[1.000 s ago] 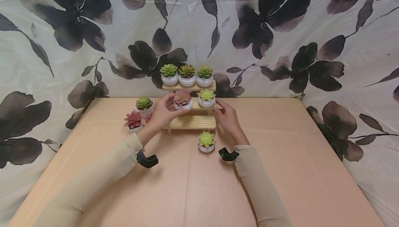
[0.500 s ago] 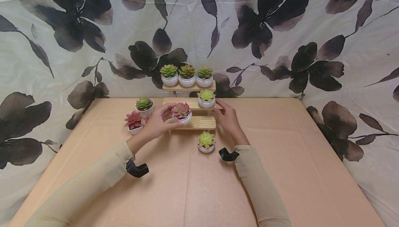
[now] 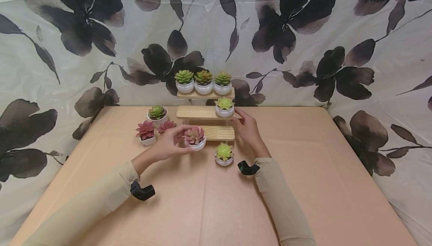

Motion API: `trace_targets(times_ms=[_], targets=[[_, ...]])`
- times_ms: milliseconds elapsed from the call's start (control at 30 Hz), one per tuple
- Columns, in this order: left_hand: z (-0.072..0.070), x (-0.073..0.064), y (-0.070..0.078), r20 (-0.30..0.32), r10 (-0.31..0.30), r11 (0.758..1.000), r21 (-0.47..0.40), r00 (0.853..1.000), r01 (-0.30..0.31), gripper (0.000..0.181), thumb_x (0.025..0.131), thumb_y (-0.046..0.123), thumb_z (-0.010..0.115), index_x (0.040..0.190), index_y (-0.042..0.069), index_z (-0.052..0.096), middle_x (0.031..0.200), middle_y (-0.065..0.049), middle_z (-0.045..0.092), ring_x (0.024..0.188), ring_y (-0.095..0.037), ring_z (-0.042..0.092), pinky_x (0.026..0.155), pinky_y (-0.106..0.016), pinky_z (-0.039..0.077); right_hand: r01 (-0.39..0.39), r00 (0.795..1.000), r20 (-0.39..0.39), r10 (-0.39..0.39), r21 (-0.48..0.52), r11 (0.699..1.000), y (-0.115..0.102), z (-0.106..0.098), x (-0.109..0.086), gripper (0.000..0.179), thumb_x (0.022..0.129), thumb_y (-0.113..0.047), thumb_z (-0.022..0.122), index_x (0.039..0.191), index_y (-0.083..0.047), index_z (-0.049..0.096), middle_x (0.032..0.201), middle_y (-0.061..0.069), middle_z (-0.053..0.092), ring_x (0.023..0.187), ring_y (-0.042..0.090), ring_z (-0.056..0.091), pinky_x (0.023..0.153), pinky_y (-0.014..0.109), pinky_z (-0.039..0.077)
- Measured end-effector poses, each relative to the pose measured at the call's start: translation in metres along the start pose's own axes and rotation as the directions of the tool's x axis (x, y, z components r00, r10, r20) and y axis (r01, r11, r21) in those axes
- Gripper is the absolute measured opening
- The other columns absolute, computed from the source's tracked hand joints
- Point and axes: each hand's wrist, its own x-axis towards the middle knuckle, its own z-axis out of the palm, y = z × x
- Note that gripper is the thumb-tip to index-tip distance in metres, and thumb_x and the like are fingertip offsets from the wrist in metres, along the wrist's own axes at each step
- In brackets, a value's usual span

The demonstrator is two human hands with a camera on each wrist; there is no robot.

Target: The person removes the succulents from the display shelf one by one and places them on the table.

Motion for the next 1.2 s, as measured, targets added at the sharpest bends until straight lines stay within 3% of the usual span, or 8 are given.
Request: trace_targets(times_ms=[300, 533, 633, 800, 1033, 1200], targets=[[0.012, -0.01, -0.014, 0.143, 0.041, 0.994, -0.102, 0.989, -0.026, 0.068, 0.074, 0.0, 0.077, 0.135, 0.003, 0.048, 0.134, -0.015, 0.054, 0.128, -0.029, 0.053, 0.111, -0.04, 0.044, -0.011, 1.0, 0.0, 0.011, 0.002, 1.0, 0.001, 0.0, 0.0, 0.047, 0.101, -0.021, 0.051, 0.147, -0.017, 0.042, 0.146, 0.01, 0.049, 0.116, 0.032, 0.062, 0.101, 0.049, 0.051], [0.02, -0.015, -0.019, 0.182, 0.03, 0.999, 0.024, 0.983, -0.035, 0.07, 0.069, 0.001, 0.076, 0.134, 0.01, 0.051, 0.131, -0.009, 0.059, 0.125, -0.023, 0.053, 0.112, -0.037, 0.04, -0.002, 1.0, -0.002, 0.002, 0.006, 1.0, 0.002, 0.0, 0.0, 0.047, 0.101, -0.02, 0.052, 0.147, -0.015, 0.042, 0.145, 0.012, 0.05, 0.116, 0.034, 0.062, 0.1, 0.049, 0.051], [0.025, -0.014, -0.023, 0.203, 0.012, 0.999, 0.04, 0.979, -0.021, 0.069, 0.069, -0.001, 0.075, 0.133, 0.01, 0.051, 0.128, -0.008, 0.06, 0.119, -0.019, 0.053, 0.103, -0.031, 0.045, 0.001, 1.0, -0.002, -0.001, 0.01, 1.0, 0.002, -0.001, 0.0, 0.047, 0.101, -0.02, 0.052, 0.146, -0.015, 0.042, 0.145, 0.012, 0.05, 0.116, 0.034, 0.062, 0.1, 0.049, 0.051], [0.03, -0.011, -0.035, 0.242, 0.007, 1.0, -0.025, 0.97, -0.001, 0.069, 0.069, -0.005, 0.072, 0.132, 0.01, 0.049, 0.125, -0.009, 0.059, 0.106, -0.014, 0.054, 0.085, -0.024, 0.052, -0.004, 1.0, 0.0, 0.004, 0.024, 1.0, 0.001, 0.0, 0.0, 0.046, 0.101, -0.02, 0.052, 0.146, -0.016, 0.043, 0.147, 0.01, 0.048, 0.117, 0.034, 0.061, 0.102, 0.049, 0.051], [0.033, -0.007, -0.041, 0.281, 0.024, 0.996, -0.089, 0.959, 0.001, 0.063, 0.073, -0.01, 0.064, 0.131, 0.008, 0.048, 0.13, -0.009, 0.053, 0.122, -0.015, 0.051, 0.1, -0.021, 0.047, -0.004, 1.0, 0.001, 0.004, 0.025, 1.0, 0.001, 0.0, 0.0, 0.047, 0.101, -0.02, 0.052, 0.146, -0.016, 0.042, 0.148, 0.01, 0.047, 0.118, 0.036, 0.06, 0.102, 0.049, 0.05], [0.032, -0.005, -0.042, 0.3, 0.032, 0.993, -0.121, 0.954, 0.004, 0.065, 0.074, -0.012, 0.06, 0.135, 0.004, 0.045, 0.135, -0.014, 0.051, 0.131, -0.023, 0.047, 0.108, -0.026, 0.044, -0.006, 1.0, 0.001, 0.006, 0.019, 1.0, 0.001, 0.0, 0.001, 0.047, 0.101, -0.021, 0.052, 0.147, -0.015, 0.042, 0.148, 0.01, 0.047, 0.118, 0.035, 0.061, 0.102, 0.049, 0.051]])
